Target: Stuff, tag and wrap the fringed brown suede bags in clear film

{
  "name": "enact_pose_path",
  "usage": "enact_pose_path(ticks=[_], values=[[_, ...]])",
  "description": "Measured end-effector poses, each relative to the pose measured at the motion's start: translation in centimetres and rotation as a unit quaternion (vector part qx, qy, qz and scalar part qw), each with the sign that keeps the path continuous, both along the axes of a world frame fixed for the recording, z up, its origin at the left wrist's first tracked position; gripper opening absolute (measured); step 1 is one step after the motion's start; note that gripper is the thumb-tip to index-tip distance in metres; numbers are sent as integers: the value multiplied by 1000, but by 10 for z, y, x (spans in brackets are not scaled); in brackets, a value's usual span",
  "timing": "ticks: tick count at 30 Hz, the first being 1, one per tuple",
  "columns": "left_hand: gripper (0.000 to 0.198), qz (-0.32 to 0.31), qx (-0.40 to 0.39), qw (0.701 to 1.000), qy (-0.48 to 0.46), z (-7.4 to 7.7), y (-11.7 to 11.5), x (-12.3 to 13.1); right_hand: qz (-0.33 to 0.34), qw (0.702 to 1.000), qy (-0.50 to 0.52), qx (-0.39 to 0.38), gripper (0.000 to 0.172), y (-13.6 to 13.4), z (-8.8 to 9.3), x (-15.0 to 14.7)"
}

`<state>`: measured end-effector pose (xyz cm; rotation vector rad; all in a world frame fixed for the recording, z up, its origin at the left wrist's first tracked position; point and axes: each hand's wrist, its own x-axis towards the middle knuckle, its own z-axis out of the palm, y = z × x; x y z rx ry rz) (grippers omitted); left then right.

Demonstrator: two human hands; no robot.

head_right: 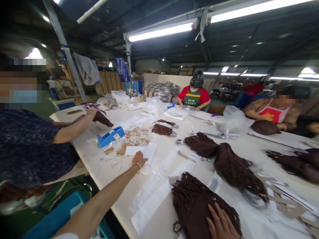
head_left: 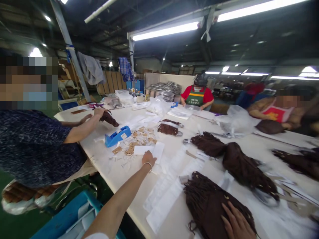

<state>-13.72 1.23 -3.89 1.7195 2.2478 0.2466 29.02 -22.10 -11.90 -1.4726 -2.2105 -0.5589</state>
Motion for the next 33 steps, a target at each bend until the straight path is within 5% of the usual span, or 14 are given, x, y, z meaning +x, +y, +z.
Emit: enact_pose_path(ticks=[4,7,11,14,18,21,23,27,29,33], values=[[53,-8,5,1000,-12,10,-16,12,-82,993,8,83,44,-8,19,-24],[44,-26,-8,999,-32,6,-8,15,-101,990,6,96,41,-5,22,-29],[38,-59,15,996,-71,2,13,10,-147,988,-14,52,39,-7,11,-24],[49,-56,59,993,-83,12,11,4,-165,986,27,-9,41,-10,11,-26],[57,-76,133,973,-171,44,-36,15,-156,973,139,-97,38,-20,49,-39],[51,-203,89,928,-299,71,-98,47,-147,946,261,-125,42,-40,98,-54],[47,-287,20,884,-369,84,-136,77,-152,896,386,-157,51,-54,130,-65],[32,-469,-101,765,-430,96,-190,132,-93,707,635,-297,44,-87,166,-96],[28,-545,-89,742,-380,95,-207,147,-98,629,711,-300,44,-107,165,-110],[25,-615,60,750,-237,78,-219,157,-170,501,819,-224,45,-151,133,-128]])
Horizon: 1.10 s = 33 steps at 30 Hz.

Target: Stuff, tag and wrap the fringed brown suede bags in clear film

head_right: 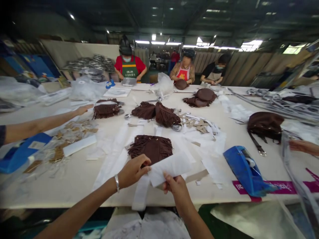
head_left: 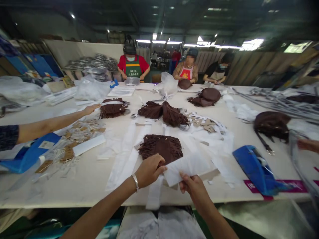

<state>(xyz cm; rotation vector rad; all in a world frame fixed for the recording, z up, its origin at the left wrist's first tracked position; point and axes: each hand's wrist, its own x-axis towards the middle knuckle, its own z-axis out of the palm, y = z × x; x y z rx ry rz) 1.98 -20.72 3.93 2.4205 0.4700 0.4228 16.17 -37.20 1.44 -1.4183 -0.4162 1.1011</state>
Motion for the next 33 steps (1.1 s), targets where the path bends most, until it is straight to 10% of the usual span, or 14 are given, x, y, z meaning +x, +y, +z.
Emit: enact_pose_path(ticks=[6,14,25,33], values=[[44,22,263,963,51,-48,12,7,-26,977,189,-93,42,-27,-42,-54],[52,55,250,965,58,-82,62,-5,-126,931,342,-31,24,34,-61,-84],[64,-71,208,973,63,-75,96,-21,-214,931,293,34,27,45,-68,-79],[65,-94,181,977,60,-73,100,-26,-143,954,263,-21,12,66,-70,-56]])
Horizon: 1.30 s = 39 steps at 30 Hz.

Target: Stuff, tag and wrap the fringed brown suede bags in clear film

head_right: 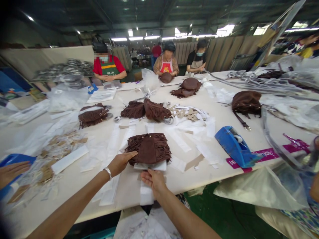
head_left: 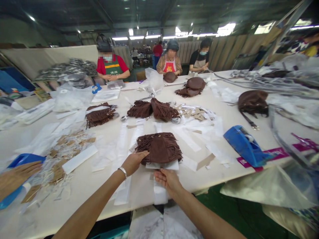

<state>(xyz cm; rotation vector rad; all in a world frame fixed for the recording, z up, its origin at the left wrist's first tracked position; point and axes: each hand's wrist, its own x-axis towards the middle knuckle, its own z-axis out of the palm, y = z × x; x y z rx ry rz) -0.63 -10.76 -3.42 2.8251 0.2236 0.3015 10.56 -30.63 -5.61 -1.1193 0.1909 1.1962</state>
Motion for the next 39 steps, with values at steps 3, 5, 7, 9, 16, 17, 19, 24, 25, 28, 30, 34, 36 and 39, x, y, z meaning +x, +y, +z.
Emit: enact_pose_path(ticks=[3,5,7,9,16,17,19,24,25,28,30,34,36,39], values=[[65,6,-5,1000,-3,-4,-2,-1,36,999,-6,-21,12,-4,-3,7],[64,9,-8,1000,6,-2,-2,-3,45,998,-11,-31,13,-6,-2,9],[66,6,-8,999,40,9,-2,-5,49,998,-13,-39,14,-6,-1,11],[66,-2,-7,995,95,33,-2,-6,52,997,-11,-47,15,-5,0,13],[39,-11,-68,997,23,104,-24,52,61,996,5,-63,19,0,3,17],[38,-12,-60,998,-2,97,-29,65,60,996,4,-63,18,0,4,17],[39,-45,-22,999,-6,71,-37,84,53,997,0,-61,17,-1,4,18],[50,-97,64,992,53,7,-48,84,21,997,-15,-66,15,-1,0,21],[51,-97,74,991,54,2,-49,80,18,997,-17,-70,16,-1,-2,22],[54,-102,92,989,51,-3,-51,72,22,996,-27,-83,16,2,-4,23],[55,-104,97,989,51,-2,-52,71,37,994,-38,-91,16,4,-3,23],[58,-98,106,989,45,-3,-53,72,103,987,-74,-94,16,-5,4,32],[61,-97,111,988,45,-4,-54,71,133,982,-96,-96,16,-19,10,43],[69,-99,113,987,50,-3,-55,70,128,944,-279,-116,13,-41,17,71]])
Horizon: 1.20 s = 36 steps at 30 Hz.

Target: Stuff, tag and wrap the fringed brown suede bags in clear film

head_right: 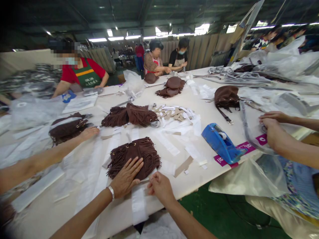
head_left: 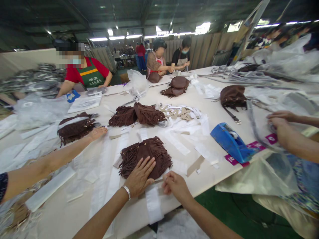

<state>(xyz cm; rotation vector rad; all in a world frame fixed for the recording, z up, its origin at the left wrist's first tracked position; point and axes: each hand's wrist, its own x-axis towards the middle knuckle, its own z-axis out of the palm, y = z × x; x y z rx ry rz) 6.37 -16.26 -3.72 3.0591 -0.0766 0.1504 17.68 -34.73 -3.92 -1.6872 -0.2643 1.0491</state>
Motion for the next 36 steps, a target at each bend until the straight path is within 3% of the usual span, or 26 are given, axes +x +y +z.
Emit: enact_pose_path(ticks=[1,3,4,6,10,15,21,25,27,30,32,36], values=[[72,0,-2,1000,2,1,0,0,7,992,-124,2,14,-5,1,10],[79,0,-6,1000,8,3,-1,0,40,927,-372,-1,26,-10,-2,29],[83,-1,-6,1000,11,3,-1,0,62,888,-457,-9,32,-10,-5,37],[89,-1,-4,1000,17,4,-2,1,98,844,-527,-33,37,-5,-15,47],[92,12,5,1000,22,1,-4,2,94,832,-545,-41,32,8,-33,55],[85,27,7,999,33,-5,-3,1,110,823,-557,-28,24,10,-32,61],[83,26,-8,999,46,-1,0,-3,210,732,-643,-77,20,4,-30,66],[85,20,-33,999,29,0,2,-5,293,677,-673,-53,34,-1,-12,83],[85,24,-38,999,20,-1,3,-7,287,675,-680,-7,34,11,9,88],[82,32,-35,999,1,-1,3,-9,258,701,-656,111,33,51,30,76],[77,39,-33,999,-12,0,1,-10,288,702,-627,173,36,83,23,64],[74,97,-50,993,-37,-3,-6,-18,340,676,-622,201,40,121,-20,55]])
